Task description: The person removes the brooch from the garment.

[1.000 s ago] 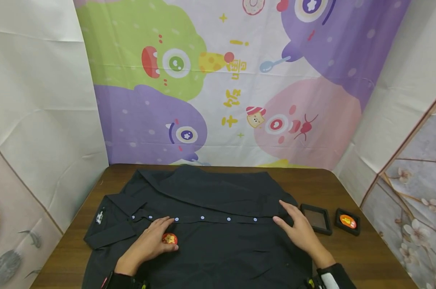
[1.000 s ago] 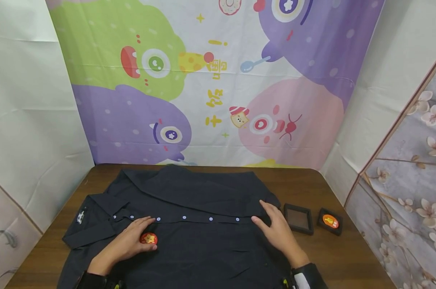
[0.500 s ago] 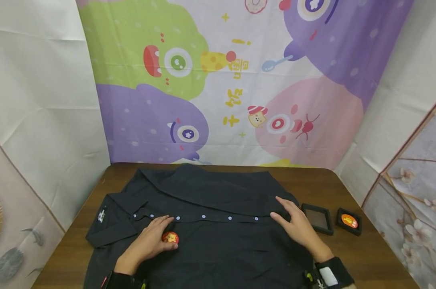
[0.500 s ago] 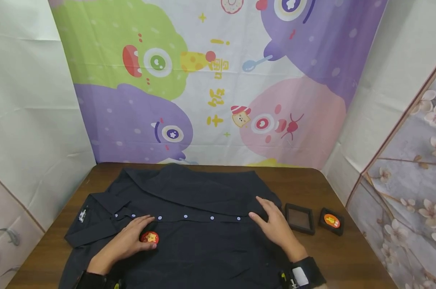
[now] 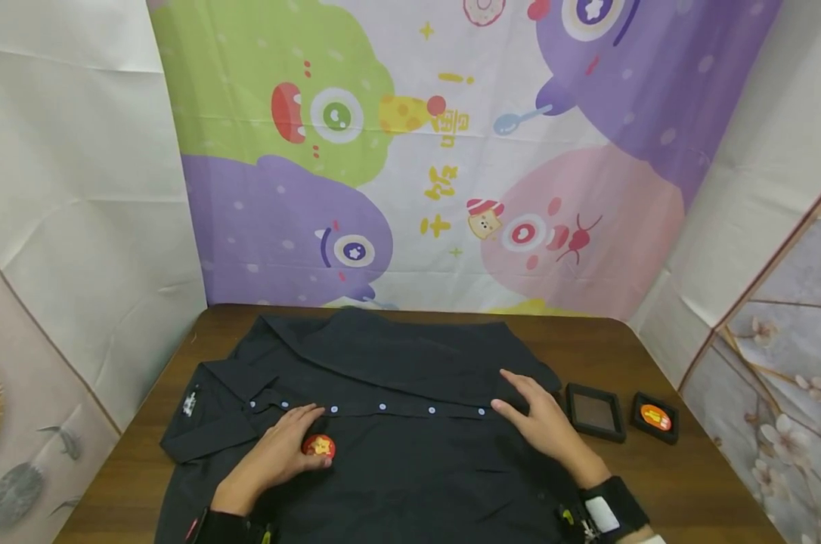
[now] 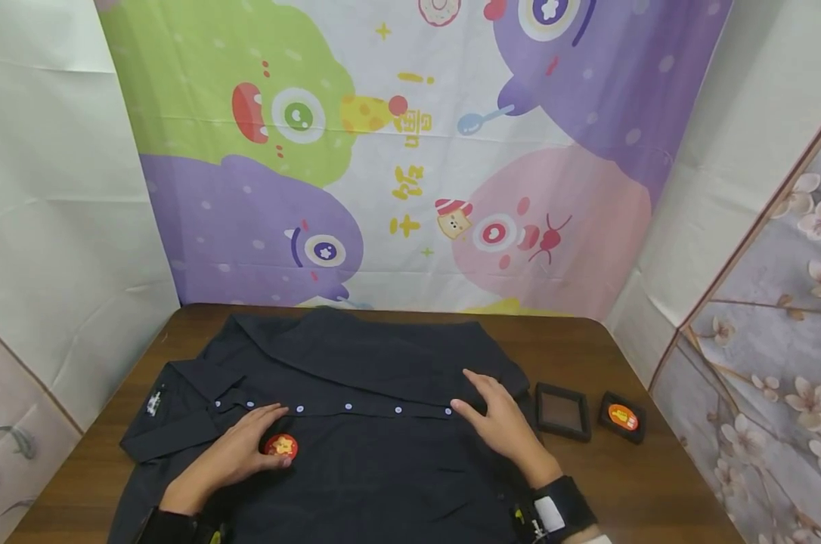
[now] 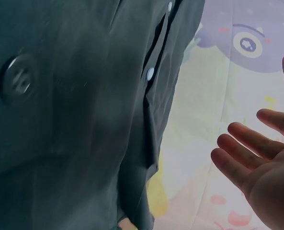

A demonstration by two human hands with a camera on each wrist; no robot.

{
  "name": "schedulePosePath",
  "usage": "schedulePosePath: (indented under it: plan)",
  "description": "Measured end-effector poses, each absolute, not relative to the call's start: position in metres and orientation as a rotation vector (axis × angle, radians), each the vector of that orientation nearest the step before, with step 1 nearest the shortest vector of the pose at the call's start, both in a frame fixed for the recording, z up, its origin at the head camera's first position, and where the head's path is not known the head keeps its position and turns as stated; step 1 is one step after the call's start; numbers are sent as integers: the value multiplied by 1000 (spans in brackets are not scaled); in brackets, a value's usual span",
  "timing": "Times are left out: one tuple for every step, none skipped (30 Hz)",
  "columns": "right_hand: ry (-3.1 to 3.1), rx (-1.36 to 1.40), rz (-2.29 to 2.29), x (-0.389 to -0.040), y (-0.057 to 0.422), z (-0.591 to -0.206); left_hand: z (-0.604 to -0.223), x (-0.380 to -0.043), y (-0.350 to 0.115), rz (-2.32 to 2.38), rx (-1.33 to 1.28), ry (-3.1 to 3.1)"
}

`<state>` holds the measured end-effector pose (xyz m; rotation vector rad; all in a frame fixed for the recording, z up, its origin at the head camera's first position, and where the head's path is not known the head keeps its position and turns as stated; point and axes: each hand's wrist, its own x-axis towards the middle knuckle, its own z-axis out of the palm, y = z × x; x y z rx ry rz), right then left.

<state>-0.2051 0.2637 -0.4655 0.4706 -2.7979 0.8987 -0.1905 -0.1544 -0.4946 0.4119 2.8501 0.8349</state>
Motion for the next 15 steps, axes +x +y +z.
schedulePosePath:
  plan:
    - [-2796, 475, 905, -205, 261, -466, -495, -190, -155, 834, 410, 2853]
    - [-2796, 479, 911, -206, 259, -467, -495, -190, -155, 833, 411, 2856]
    - [-2797, 481, 920, -206, 256, -467, -496, -190, -155, 833, 412, 2859]
    - [-2798, 483, 927, -206, 254, -468, -497, -190, -155, 834, 414, 2861]
    - [-2799, 485, 933, -206, 251, -468, -497, -189, -155, 837, 415, 2863]
    - [-2802, 487, 940, -206, 249, -469, -498, -189, -156, 837, 415, 2865]
    - [-2801, 490, 948, -206, 246, -470, -499, -189, -156, 837, 417, 2866]
    - [-2801, 497, 949, -206, 244, -471, -499, -189, -156, 836, 418, 2867]
    - [-2799, 505, 953, -206, 241, -471, -499, -189, -156, 836, 417, 2867]
    - [-2796, 511, 956, -206, 239, -472, -499, -189, -156, 838, 416, 2865]
    - [-2792, 516, 960, -206, 237, -472, -499, -189, -156, 837, 415, 2865]
    - [-2786, 520, 967, -206, 235, -472, -498, -189, -156, 836, 414, 2863]
    - [-2781, 525, 975, -206, 233, -471, -498, -189, -156, 837, 413, 2861]
    - [-2777, 529, 981, -207, 231, -471, -498, -189, -157, 838, 411, 2859]
    - [-2773, 531, 988, -207, 229, -471, -497, -189, -157, 841, 406, 2857]
